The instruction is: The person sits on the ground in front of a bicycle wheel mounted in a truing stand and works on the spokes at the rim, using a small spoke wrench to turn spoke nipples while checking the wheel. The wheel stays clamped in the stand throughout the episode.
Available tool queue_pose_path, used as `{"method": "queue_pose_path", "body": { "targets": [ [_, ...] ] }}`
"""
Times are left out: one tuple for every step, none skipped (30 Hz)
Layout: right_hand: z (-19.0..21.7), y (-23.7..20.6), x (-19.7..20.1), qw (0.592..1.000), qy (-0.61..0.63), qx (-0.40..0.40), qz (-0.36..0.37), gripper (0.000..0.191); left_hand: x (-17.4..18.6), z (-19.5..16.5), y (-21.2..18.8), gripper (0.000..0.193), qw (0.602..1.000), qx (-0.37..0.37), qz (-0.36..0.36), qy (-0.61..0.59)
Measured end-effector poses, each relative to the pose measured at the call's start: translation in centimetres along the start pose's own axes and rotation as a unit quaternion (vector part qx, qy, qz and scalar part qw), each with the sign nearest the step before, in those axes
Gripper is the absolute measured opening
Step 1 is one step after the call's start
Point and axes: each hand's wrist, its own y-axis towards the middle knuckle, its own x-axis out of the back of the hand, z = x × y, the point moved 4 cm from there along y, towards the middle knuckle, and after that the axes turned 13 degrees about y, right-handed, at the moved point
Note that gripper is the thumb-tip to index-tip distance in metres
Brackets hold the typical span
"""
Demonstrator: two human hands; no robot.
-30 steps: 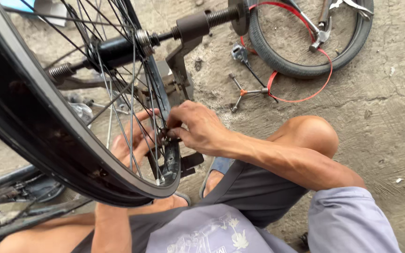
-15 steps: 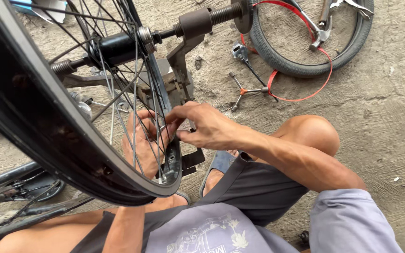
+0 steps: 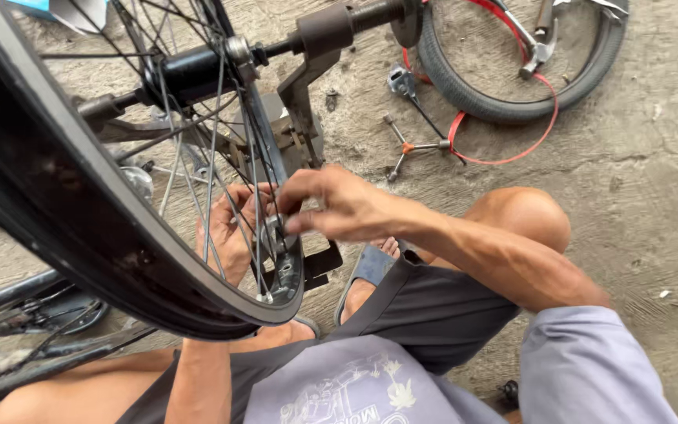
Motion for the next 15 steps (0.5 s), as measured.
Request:
{"method": "queue_pose_path", "body": {
  "targets": [
    [0.3, 0.1, 0.8, 1.000, -0.001, -0.019, 0.005, 0.026, -0.2, 0.5, 0.0, 0.025, 0.997, 0.028, -0.018, 0.063],
    [0.4, 0.1, 1.6, 0.999, -0.017, -0.042, -0.014, 0.025, 0.0, 1.1, -0.1, 0.026, 0.989, 0.059, -0.035, 0.130],
    [0.5, -0.2, 2.5, 0.996, -0.032, -0.068, -0.036, 0.023, -0.3, 1.3, -0.2, 0.026, 0.996, 0.037, -0.034, 0.070],
    [0.5, -0.4, 3.1, 0.993, -0.051, -0.091, -0.056, 0.022, -0.6, 1.5, -0.1, 0.026, 0.999, 0.012, -0.037, 0.008],
    [0.5, -0.7, 3.4, 0.994, -0.051, -0.084, -0.049, 0.022, -0.8, 1.6, 0.0, 0.026, 0.998, -0.016, -0.041, -0.054],
    [0.4, -1.3, 3.2, 0.995, -0.048, -0.079, -0.043, 0.022, -0.9, 1.7, 0.0, 0.026, 0.994, -0.047, -0.032, -0.089],
    [0.1, -1.8, 2.6, 0.996, -0.041, -0.076, -0.035, 0.022, -0.9, 1.7, -0.1, 0.027, 0.989, -0.074, -0.022, -0.124],
    [-0.3, -2.1, 2.0, 0.997, -0.012, -0.064, -0.029, 0.023, -0.9, 1.6, -0.2, 0.028, 0.982, -0.101, -0.011, -0.159],
    [-0.7, -2.3, 1.4, 0.998, 0.017, -0.051, -0.021, 0.024, -0.9, 1.8, -0.2, 0.028, 0.983, -0.083, -0.007, -0.162],
    [-1.1, -2.4, 0.7, 0.998, 0.047, -0.038, -0.012, 0.025, -0.6, 1.9, -0.4, 0.030, 0.984, -0.063, -0.004, -0.165],
    [-1.3, -2.4, 0.3, 0.999, 0.025, -0.004, -0.024, 0.026, -0.4, 2.0, -0.5, 0.032, 0.985, -0.041, 0.000, -0.168],
    [-1.4, -2.4, -0.1, 0.999, 0.001, 0.031, -0.036, 0.026, -0.1, 2.0, -0.7, 0.030, 0.981, -0.031, 0.014, -0.190],
    [-1.4, -2.4, -0.3, 0.996, -0.023, 0.067, -0.050, 0.027, 0.3, 2.0, -0.9, 0.028, 0.977, -0.023, 0.029, -0.212],
    [-1.3, -2.5, -0.5, 0.989, -0.063, 0.114, -0.069, 0.028, 0.7, 2.0, -0.9, 0.027, 0.971, -0.018, 0.045, -0.233],
    [-1.1, -2.7, -0.8, 0.978, -0.103, 0.161, -0.086, 0.029, 0.9, 1.7, -0.9, 0.024, 0.974, -0.048, 0.062, -0.213]
  ]
}}
